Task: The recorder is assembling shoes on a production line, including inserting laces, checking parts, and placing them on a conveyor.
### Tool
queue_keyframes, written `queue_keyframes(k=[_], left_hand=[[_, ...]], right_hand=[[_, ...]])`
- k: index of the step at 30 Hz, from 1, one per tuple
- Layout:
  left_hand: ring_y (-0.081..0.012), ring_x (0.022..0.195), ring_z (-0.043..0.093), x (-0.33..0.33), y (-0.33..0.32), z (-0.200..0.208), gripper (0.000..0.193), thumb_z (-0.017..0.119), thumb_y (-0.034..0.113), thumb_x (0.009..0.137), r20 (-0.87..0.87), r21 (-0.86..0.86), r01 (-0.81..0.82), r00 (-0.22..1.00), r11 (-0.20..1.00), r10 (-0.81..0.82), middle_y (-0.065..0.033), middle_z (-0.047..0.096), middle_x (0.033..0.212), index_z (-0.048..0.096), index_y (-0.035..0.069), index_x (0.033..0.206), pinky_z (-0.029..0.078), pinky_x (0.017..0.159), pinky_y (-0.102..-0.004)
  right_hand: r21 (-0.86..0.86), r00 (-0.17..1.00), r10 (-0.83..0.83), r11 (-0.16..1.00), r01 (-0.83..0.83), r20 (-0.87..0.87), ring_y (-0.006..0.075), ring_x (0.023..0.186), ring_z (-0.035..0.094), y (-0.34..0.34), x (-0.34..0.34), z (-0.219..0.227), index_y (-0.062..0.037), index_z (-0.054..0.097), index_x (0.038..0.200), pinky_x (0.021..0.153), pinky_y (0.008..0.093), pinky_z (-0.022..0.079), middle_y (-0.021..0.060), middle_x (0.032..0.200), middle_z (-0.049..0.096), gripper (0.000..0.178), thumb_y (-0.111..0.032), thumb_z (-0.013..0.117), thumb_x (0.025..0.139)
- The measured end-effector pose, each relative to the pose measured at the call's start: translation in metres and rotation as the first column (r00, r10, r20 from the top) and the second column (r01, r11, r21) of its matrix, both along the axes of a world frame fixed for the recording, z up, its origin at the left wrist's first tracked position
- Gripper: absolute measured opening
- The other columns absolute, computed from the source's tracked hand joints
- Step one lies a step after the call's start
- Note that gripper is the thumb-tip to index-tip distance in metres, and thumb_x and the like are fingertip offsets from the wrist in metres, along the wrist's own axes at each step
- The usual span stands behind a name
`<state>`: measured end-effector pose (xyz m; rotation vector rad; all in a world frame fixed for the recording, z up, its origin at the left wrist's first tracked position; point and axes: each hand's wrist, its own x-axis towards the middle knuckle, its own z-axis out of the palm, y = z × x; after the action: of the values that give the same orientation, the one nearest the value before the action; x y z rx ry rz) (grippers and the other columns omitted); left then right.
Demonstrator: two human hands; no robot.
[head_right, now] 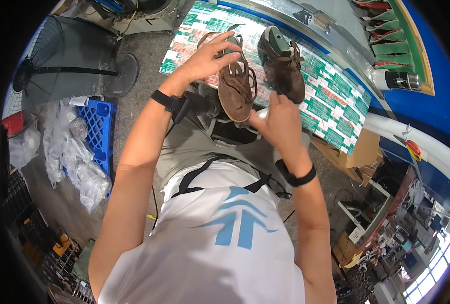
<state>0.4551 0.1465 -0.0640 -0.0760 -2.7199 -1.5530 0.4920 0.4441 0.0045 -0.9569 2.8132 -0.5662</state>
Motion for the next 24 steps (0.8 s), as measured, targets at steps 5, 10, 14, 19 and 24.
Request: queue_keyframes(k=[5, 10, 14, 19, 24], left_hand=[[-0.0368, 0.163, 0.037, 0.006, -0.001, 0.011, 0.039, 0.082, 0.028, 0.095, 0.087, -0.089, 0.008, 0.996, 0.996, -0.001, -0.0067, 0.036, 0.179, 0.076, 0.024, 0.133, 0.037, 0.13, -0.0525], [-0.0354, 0.164, 0.036, -0.001, -0.004, 0.01, 0.04, 0.079, 0.023, 0.094, 0.047, 0.062, 0.067, 0.996, 0.996, -0.07, -0.0052, 0.035, 0.18, 0.076, 0.023, 0.134, 0.036, 0.131, -0.0508], [-0.0355, 0.164, 0.036, 0.003, -0.002, 0.01, 0.039, 0.078, 0.025, 0.094, 0.058, 0.049, 0.052, 0.997, 0.997, -0.055, -0.005, 0.035, 0.18, 0.077, 0.023, 0.133, 0.036, 0.131, -0.0515], [-0.0366, 0.163, 0.037, 0.0, 0.001, 0.011, 0.032, 0.072, 0.037, 0.103, 0.107, -0.021, -0.011, 0.994, 1.0, 0.013, -0.0056, 0.04, 0.178, 0.078, 0.021, 0.131, 0.035, 0.131, -0.0521], [-0.0357, 0.164, 0.037, 0.002, -0.001, 0.008, 0.033, 0.071, 0.037, 0.103, 0.086, 0.046, -0.026, 0.996, 0.999, 0.022, -0.009, 0.039, 0.178, 0.079, 0.021, 0.131, 0.033, 0.133, -0.0499]], right_hand=[[0.076, 0.987, -0.056, 0.996, 0.045, 0.152, 0.0441, 0.092, 0.073, 0.049, 0.006, -0.018, 0.0141, 0.067, 0.135, 0.083, 0.0475, 0.06, 0.0278, 0.091, 0.07, 0.073, -0.037, 0.083, 0.086], [-0.262, 0.978, 0.012, 0.964, 0.044, 0.206, 0.0379, 0.097, 0.07, 0.016, 0.015, 0.011, 0.0049, 0.065, 0.144, 0.088, 0.045, 0.056, 0.0183, 0.106, 0.069, 0.07, -0.029, 0.084, 0.086], [-0.267, 0.991, 0.06, 0.963, -0.026, 0.122, 0.0403, 0.093, 0.071, -0.018, -0.003, 0.007, 0.0064, 0.066, 0.14, 0.084, 0.0465, 0.058, 0.0209, 0.101, 0.07, 0.072, -0.032, 0.086, 0.082], [-0.058, 0.992, 0.089, 0.995, -0.085, 0.089, 0.0451, 0.088, 0.071, -0.007, 0.018, 0.012, 0.0116, 0.064, 0.139, 0.079, 0.0514, 0.058, 0.0265, 0.093, 0.069, 0.078, -0.034, 0.086, 0.08], [-0.096, 0.982, 0.037, 0.995, -0.019, 0.187, 0.0436, 0.092, 0.07, -0.007, 0.031, 0.033, 0.0103, 0.064, 0.14, 0.083, 0.0502, 0.057, 0.025, 0.099, 0.07, 0.078, -0.032, 0.087, 0.079]])
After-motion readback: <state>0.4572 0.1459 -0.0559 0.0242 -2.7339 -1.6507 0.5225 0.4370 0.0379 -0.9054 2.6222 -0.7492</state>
